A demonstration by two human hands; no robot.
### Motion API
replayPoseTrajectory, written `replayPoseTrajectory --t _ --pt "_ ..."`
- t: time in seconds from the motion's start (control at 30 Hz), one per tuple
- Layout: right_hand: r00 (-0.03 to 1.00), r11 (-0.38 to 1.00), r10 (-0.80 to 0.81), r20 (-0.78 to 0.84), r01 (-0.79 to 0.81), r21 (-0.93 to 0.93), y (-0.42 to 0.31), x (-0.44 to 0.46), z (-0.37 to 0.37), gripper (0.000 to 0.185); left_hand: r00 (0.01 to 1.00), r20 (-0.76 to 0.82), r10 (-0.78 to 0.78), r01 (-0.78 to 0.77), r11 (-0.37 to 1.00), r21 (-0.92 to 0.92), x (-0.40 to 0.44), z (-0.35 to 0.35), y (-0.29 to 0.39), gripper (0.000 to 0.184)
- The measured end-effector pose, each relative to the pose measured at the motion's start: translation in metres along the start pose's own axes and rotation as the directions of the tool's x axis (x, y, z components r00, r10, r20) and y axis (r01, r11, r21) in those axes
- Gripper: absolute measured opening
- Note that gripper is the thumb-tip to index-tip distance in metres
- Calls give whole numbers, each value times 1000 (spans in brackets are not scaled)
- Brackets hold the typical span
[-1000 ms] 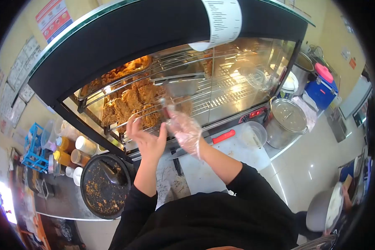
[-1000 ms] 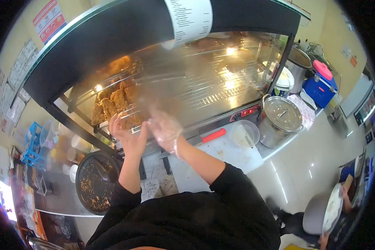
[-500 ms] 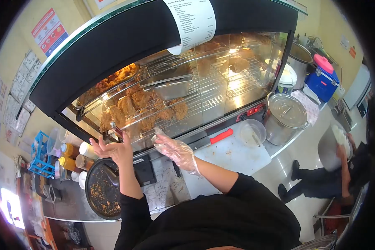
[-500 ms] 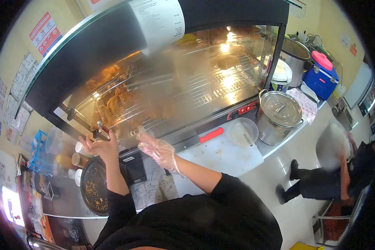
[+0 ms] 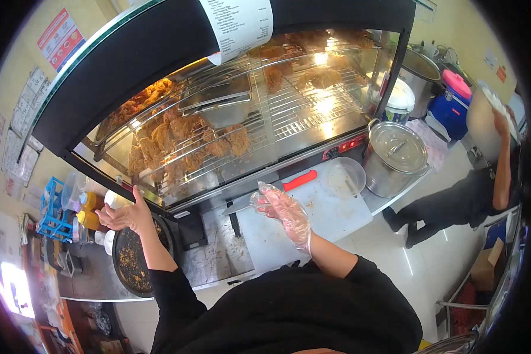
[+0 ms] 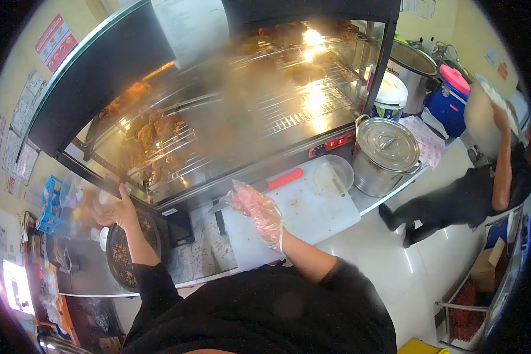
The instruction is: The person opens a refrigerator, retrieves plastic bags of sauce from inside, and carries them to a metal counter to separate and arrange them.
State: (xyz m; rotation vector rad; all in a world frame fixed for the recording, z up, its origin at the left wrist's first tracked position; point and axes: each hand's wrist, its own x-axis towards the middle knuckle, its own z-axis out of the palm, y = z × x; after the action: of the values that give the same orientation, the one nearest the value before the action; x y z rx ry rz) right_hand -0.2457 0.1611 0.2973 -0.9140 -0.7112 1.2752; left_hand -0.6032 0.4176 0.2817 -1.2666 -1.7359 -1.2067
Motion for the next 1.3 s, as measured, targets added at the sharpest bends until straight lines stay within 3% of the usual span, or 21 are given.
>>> replayPoseTrajectory --t 0.07,0.13,0.17,0.2,0.27,0.3,0.33,0.43,0.47,0.57,0.6,0.7,0.8,0.9,0.97,1.0,1.07,1.1,1.13,1.2,1.3 --pt "999 1000 -3 -35 3 -13 -3 -4 -5 50 1000 15 -4 3 997 75 0 -10 9 98" --pt "998 998 -3 -66 7 58 -4 -1 -11 49 989 -81 122 -133 980 -149 11 -79 70 99" --pt "996 996 -1 -86 9 92 -4 0 -16 49 997 25 79 -61 905 -422 -3 -101 96 100" --pt "993 991 1 -122 16 136 0 4 -22 48 987 145 70 44 753 -656 -20 -120 121 101" --pt "977 975 13 -213 35 220 13 13 -31 48 877 61 477 -141 377 -916 -68 -164 161 113" --pt "970 970 16 -243 44 240 15 15 -32 47 791 -11 612 -93 102 -990 -93 -194 189 118" --pt "963 965 21 -270 51 257 18 18 -31 46 637 105 764 -61 185 -981 -109 -230 206 115" --pt "966 973 45 -256 16 230 9 15 -44 44 617 152 772 -62 241 -969 -169 -240 240 111" --pt "971 979 48 -233 1 206 0 13 -51 43 654 208 728 48 234 -971 -177 -237 250 107" --pt "955 975 49 -292 17 220 -29 2 -78 40 651 205 731 147 143 -979 -181 -261 282 105" --pt "958 973 7 -287 60 224 -30 2 -90 40 642 201 740 253 43 -966 -192 -265 290 103" --pt "963 968 -67 -261 126 219 -26 6 -130 39 613 142 777 -76 237 -969 -211 -283 331 104" --pt "971 982 -52 -233 92 163 -45 8 -165 35 769 146 622 21 204 -979 -248 -259 360 101" --pt "989 988 -67 -130 84 129 -42 1 -188 35 790 175 588 -24 315 -949 -246 -267 386 94" --pt "890 882 -454 -34 443 -163 -26 -2 -182 27 823 190 535 -57 411 -910 -244 -263 393 90" --pt "874 863 -485 14 481 -152 6 3 -181 28 837 199 509 -82 476 -875 -243 -259 394 88" --pt "926 924 -376 33 372 92 19 -2 -174 33 886 214 412 -63 564 -824 -249 -237 385 86" --pt "973 923 -228 44 202 327 -1 -13 -160 37 901 199 385 -89 614 -785 -248 -233 380 78" --pt "936 949 -315 157 305 81 -10 -14 -163 37 913 153 378 -144 649 -747 -244 -227 375 78" --pt "841 775 -358 406 510 -374 -24 -20 -174 38 895 319 312 10 701 -713 -239 -232 367 80" --pt "756 833 -234 612 480 -276 -43 -25 -189 38 844 472 256 139 745 -652 -240 -224 341 81"
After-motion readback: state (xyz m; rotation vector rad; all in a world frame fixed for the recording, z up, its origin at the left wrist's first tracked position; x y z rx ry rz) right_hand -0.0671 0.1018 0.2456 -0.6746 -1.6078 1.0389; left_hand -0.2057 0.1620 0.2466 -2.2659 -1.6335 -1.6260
